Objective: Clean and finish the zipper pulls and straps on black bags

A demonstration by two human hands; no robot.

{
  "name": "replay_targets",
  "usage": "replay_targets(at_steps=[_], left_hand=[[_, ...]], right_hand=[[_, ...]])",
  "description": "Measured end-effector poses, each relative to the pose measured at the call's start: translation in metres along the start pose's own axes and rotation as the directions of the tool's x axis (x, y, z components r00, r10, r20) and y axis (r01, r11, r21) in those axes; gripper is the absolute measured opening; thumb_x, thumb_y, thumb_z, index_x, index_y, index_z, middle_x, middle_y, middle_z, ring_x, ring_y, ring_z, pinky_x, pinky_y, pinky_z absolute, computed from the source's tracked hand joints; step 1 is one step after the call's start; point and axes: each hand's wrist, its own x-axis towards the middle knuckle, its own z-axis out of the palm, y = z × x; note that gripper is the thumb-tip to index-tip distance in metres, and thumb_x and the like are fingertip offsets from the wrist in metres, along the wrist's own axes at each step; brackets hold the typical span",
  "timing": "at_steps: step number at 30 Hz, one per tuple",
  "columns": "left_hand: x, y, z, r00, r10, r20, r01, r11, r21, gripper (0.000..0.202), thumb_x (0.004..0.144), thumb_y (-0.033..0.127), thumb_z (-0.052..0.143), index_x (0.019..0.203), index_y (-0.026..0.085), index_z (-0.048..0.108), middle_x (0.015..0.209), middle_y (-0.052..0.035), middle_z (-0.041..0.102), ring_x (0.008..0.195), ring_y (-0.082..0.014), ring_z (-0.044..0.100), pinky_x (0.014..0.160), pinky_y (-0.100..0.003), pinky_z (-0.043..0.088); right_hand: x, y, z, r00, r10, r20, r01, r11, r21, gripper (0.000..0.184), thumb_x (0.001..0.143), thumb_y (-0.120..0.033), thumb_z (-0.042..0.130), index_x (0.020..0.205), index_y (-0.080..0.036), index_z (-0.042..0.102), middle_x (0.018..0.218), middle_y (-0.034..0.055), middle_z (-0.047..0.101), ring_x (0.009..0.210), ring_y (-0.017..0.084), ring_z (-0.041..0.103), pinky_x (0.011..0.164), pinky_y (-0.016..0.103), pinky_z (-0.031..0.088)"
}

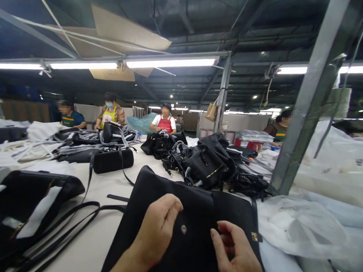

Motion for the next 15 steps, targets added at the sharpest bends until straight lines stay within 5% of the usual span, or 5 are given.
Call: replay_targets(at_steps=[3, 6, 11, 15], left_hand=[[0.024, -0.012, 0.000, 0.984, 0.168, -0.065, -0.158, 0.978, 0.134, 0.031, 0.092, 0.040, 0.045, 0.077, 0.021, 0.065, 0.073, -0.0031, 0.064, 0.069, -0.0179, 0.058, 0.063, -0.028, 0.046], [0.027, -0.028, 0.001, 0.982, 0.149, -0.117, -0.140, 0.987, 0.081, 0.030, 0.093, 0.037, 0.044, 0.081, 0.020, 0.064, 0.072, -0.0020, 0.063, 0.065, -0.0159, 0.057, 0.060, -0.026, 0.045], [0.020, -0.038, 0.000, 0.980, 0.145, -0.136, -0.129, 0.984, 0.119, 0.022, 0.093, 0.032, 0.045, 0.085, 0.020, 0.063, 0.065, 0.0017, 0.056, 0.052, -0.0121, 0.049, 0.051, -0.023, 0.041], [0.015, -0.042, -0.008, 0.984, 0.141, -0.112, -0.113, 0.967, 0.230, 0.018, 0.092, 0.028, 0.047, 0.083, 0.022, 0.062, 0.073, -0.0003, 0.056, 0.058, -0.0142, 0.053, 0.052, -0.024, 0.042]], right_hand=[[0.001, 0.006, 0.004, 0.975, 0.201, 0.092, -0.216, 0.953, 0.213, 0.049, 0.073, -0.059, 0.062, 0.102, -0.020, 0.056, 0.081, 0.0051, 0.067, 0.067, 0.021, 0.067, 0.057, 0.029, 0.054], [0.007, -0.001, 0.011, 0.913, 0.258, 0.316, -0.356, 0.881, 0.311, 0.041, 0.074, -0.057, 0.060, 0.091, -0.020, 0.056, 0.065, -0.0011, 0.062, 0.057, 0.018, 0.063, 0.047, 0.025, 0.049], [0.027, -0.024, 0.013, 0.841, 0.051, 0.539, -0.088, 0.995, 0.044, 0.022, 0.074, -0.039, 0.067, 0.067, -0.018, 0.065, 0.060, -0.0006, 0.064, 0.055, 0.014, 0.054, 0.049, 0.021, 0.040], [0.038, -0.029, 0.016, 0.771, -0.078, 0.632, -0.034, 0.986, 0.164, 0.023, 0.078, -0.034, 0.063, 0.065, -0.015, 0.068, 0.059, -0.0025, 0.063, 0.055, 0.013, 0.052, 0.051, 0.019, 0.040]])
